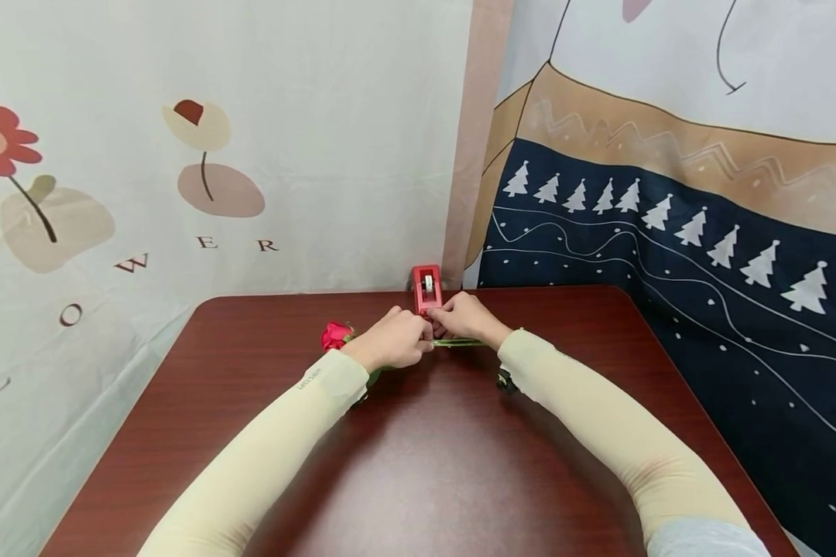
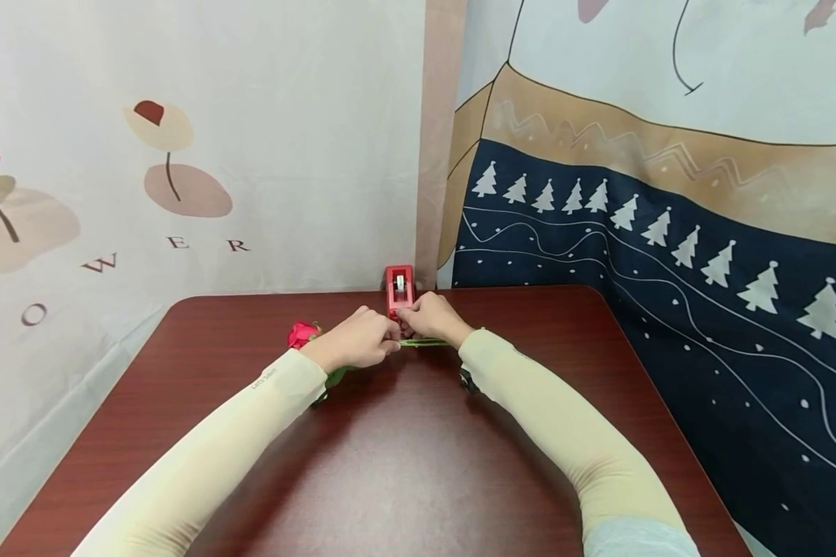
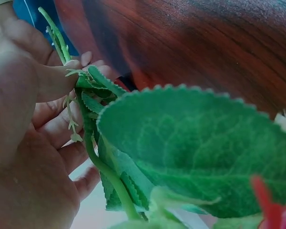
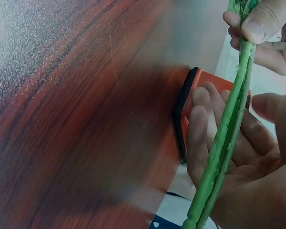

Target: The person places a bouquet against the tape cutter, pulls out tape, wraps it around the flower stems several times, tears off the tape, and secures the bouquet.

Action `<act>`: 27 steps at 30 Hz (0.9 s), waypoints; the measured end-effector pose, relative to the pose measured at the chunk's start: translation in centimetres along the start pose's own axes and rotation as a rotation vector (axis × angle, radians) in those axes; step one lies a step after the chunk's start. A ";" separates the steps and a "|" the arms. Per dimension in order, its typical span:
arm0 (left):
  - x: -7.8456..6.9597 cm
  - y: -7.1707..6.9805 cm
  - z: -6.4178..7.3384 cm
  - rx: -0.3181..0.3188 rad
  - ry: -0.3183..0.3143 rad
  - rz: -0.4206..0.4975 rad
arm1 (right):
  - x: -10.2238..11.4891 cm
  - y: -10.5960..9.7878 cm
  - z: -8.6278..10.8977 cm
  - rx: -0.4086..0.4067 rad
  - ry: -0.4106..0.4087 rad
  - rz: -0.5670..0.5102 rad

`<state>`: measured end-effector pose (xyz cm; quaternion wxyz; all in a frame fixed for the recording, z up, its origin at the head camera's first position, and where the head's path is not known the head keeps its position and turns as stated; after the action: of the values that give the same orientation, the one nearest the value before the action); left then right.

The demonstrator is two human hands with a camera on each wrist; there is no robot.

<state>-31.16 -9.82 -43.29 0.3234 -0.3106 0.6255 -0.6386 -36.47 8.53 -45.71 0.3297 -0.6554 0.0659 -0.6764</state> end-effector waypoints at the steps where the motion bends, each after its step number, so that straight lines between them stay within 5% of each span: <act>1: 0.0 0.0 0.0 0.002 -0.001 0.003 | 0.0 0.0 0.0 -0.003 0.000 0.004; 15: 0.4 0.4 -0.3 -0.021 0.013 -0.012 | 0.0 0.0 -0.7 -0.042 -0.147 0.218; 27: 0.0 -0.1 -0.2 -0.017 0.013 -0.018 | 0.2 -0.1 -0.6 -0.035 -0.186 0.317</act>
<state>-31.32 -9.69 -43.24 0.3109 -0.3146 0.6303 -0.6381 -37.08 8.28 -45.58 0.4255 -0.7020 0.1493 -0.5512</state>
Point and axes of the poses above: each hand's wrist, its own z-axis away from the middle knuckle, its own y-axis out of the palm, x = y × z, the point moved 1 cm from there along -z, towards the middle knuckle, and after that the axes turned 11 degrees about -z, right-handed, at the moved point
